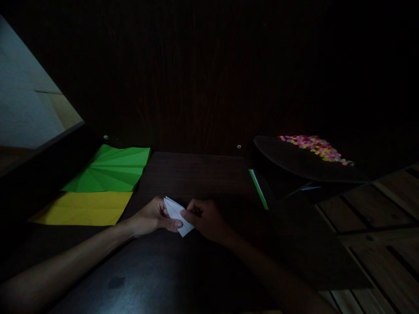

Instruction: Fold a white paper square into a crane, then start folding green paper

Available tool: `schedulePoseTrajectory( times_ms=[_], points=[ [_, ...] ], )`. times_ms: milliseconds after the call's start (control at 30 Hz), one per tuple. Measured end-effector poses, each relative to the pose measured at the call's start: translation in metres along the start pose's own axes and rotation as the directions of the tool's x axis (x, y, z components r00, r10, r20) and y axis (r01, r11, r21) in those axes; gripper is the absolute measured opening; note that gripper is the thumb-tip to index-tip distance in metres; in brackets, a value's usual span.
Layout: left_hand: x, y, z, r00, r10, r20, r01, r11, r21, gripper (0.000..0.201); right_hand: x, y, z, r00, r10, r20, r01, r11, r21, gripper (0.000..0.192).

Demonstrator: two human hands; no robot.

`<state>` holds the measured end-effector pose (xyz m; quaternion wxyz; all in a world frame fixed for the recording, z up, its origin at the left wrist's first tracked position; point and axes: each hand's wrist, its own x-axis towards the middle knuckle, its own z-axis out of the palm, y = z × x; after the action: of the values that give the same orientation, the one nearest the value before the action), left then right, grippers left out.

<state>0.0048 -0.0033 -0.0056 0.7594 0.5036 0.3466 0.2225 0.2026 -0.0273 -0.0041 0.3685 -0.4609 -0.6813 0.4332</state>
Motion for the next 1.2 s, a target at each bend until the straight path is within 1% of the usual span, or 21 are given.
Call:
schedulePoseTrajectory(
  times_ms=[100, 200, 267, 367, 467, 667, 767, 900, 1033, 1200],
  points=[
    [0.0, 0.001, 0.003, 1.0, 0.013, -0.009, -0.013, 1.0, -0.015, 0.027, 0.001, -0.001, -0.001, 1.0, 0.0, -0.013, 0.0, 1.0, 0.015, 0.028],
    [0.0, 0.004, 0.006, 0.997, 0.056, -0.051, -0.057, 0.998, -0.025, 0.03, 0.002, -0.001, -0.003, 0.997, 0.066, -0.029, -0.063, 0.995, 0.082, 0.029],
    [0.0, 0.006, 0.007, 0.989, 0.094, -0.113, -0.099, 0.994, -0.036, 0.031, 0.002, -0.002, -0.003, 0.993, 0.114, -0.007, -0.112, 0.984, 0.139, 0.031],
    [0.0, 0.007, 0.008, 0.964, 0.136, -0.228, -0.154, 0.986, -0.065, 0.032, 0.001, -0.002, -0.001, 0.989, 0.138, 0.058, -0.146, 0.976, 0.163, 0.033],
    [0.0, 0.007, 0.009, 0.949, 0.14, -0.281, -0.175, 0.979, -0.104, 0.032, 0.0, -0.003, 0.002, 0.982, 0.164, 0.093, -0.178, 0.971, 0.157, 0.031],
    [0.0, 0.006, 0.012, 0.95, 0.132, -0.282, -0.178, 0.973, -0.147, 0.034, -0.001, -0.003, 0.004, 0.974, 0.192, 0.116, -0.213, 0.953, 0.216, 0.034],
    [-0.001, 0.007, 0.012, 0.95, 0.131, -0.282, -0.172, 0.977, -0.124, 0.035, -0.002, 0.001, 0.004, 0.979, 0.17, 0.115, -0.194, 0.949, 0.247, 0.038],
    [-0.003, 0.009, 0.012, 0.957, 0.134, -0.258, -0.16, 0.984, -0.08, 0.035, -0.004, 0.003, 0.005, 0.986, 0.136, 0.092, -0.156, 0.95, 0.269, 0.049],
    [-0.004, 0.01, 0.01, 0.958, 0.138, -0.25, -0.154, 0.987, -0.043, 0.037, -0.003, 0.001, 0.005, 0.991, 0.11, 0.078, -0.127, 0.957, 0.261, 0.051],
    [-0.004, 0.011, 0.009, 0.97, 0.146, -0.194, -0.15, 0.989, -0.008, 0.032, -0.002, 0.002, 0.005, 0.988, 0.135, 0.069, -0.148, 0.961, 0.236, 0.054]
  ],
)
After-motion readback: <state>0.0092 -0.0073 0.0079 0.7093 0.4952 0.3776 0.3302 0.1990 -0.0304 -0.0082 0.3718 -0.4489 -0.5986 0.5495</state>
